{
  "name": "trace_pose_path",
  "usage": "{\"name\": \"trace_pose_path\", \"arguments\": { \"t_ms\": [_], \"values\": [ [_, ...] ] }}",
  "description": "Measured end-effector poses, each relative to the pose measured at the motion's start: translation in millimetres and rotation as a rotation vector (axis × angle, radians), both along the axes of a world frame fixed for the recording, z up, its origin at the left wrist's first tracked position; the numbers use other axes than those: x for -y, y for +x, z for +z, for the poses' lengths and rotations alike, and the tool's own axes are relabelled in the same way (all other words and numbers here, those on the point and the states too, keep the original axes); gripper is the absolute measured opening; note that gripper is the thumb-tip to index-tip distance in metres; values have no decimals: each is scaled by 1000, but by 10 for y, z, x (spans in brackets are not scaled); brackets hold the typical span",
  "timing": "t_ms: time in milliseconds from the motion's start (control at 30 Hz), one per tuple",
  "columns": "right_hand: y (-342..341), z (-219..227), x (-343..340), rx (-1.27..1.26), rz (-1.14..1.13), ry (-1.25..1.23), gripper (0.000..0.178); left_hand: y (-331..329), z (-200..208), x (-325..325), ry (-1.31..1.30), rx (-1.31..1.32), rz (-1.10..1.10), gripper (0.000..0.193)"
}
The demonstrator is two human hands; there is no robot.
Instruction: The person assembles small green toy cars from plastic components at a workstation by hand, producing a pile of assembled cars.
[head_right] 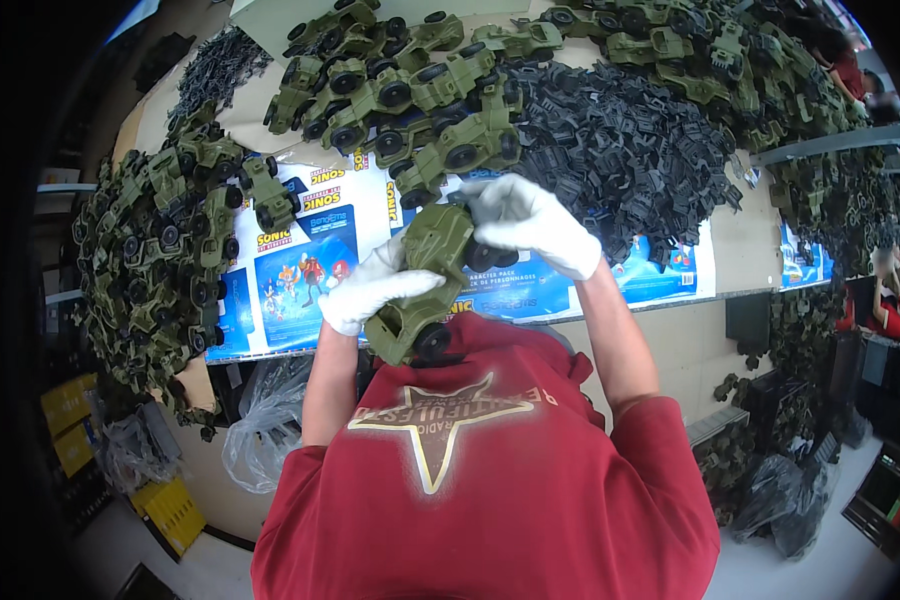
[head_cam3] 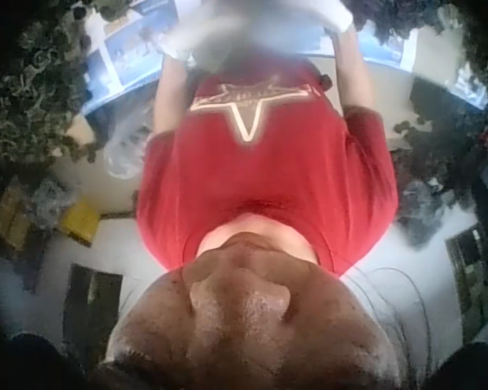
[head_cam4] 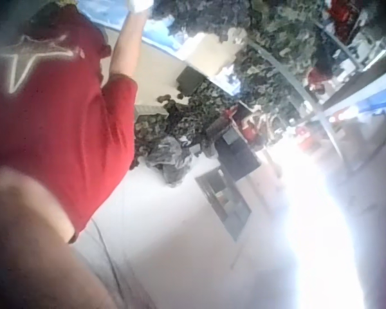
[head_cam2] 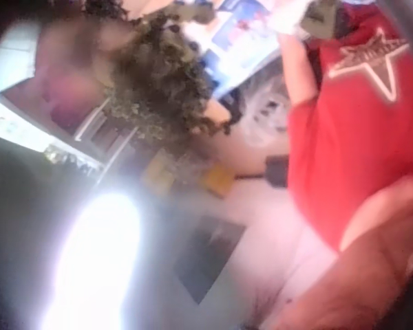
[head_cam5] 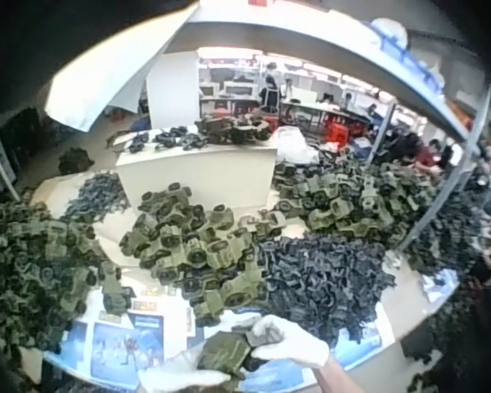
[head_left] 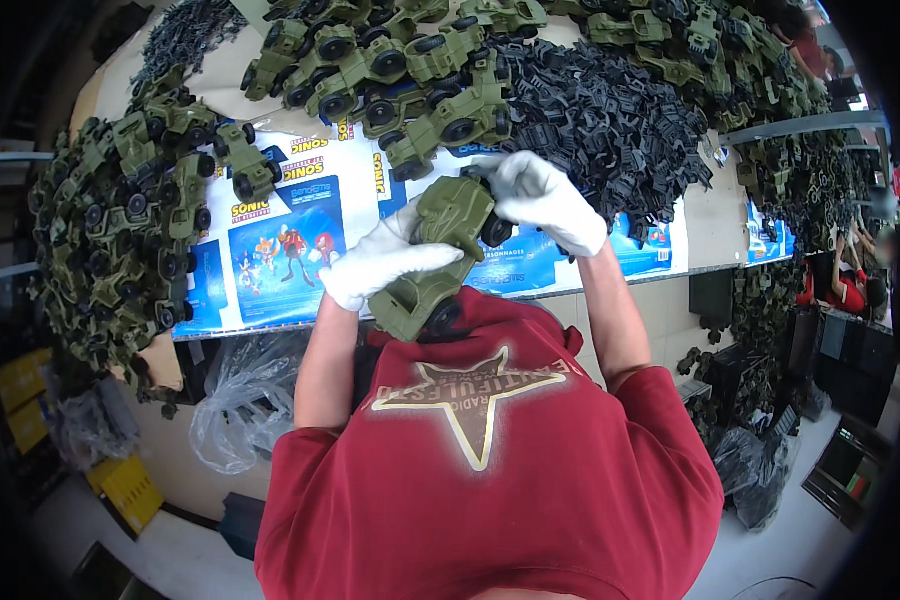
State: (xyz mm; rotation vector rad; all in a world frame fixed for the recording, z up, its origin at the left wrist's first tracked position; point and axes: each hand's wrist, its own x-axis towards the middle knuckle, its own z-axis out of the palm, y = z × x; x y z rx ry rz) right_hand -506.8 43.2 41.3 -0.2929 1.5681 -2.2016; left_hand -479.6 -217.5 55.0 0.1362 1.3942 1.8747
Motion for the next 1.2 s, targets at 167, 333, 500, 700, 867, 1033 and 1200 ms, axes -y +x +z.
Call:
{"name": "trace_pose_path", "arguments": {
  "t_ms": [167,333,500,700,867,1033,1200],
  "values": [
    [30,24,-118,228,32,266,24,40,74,-108,44,-1,55,78],
    [29,-75,-90,62,-63,71,56,35,89,-132,18,67,66,76],
    [83,-182,-70,216,-9,-142,54,54,102,-177,5,108,74,72],
    [56,-206,-111,59,51,-18,54,71,91,-189,56,126,97,68],
    [8,-142,-175,-50,113,105,53,87,62,-206,117,160,90,71],
    [53,-88,174,31,-158,111,51,151,-93,-431,-6,-31,222,78],
    [220,-194,448,-59,-277,36,39,133,-406,-487,265,-261,464,91]
  ]
}}
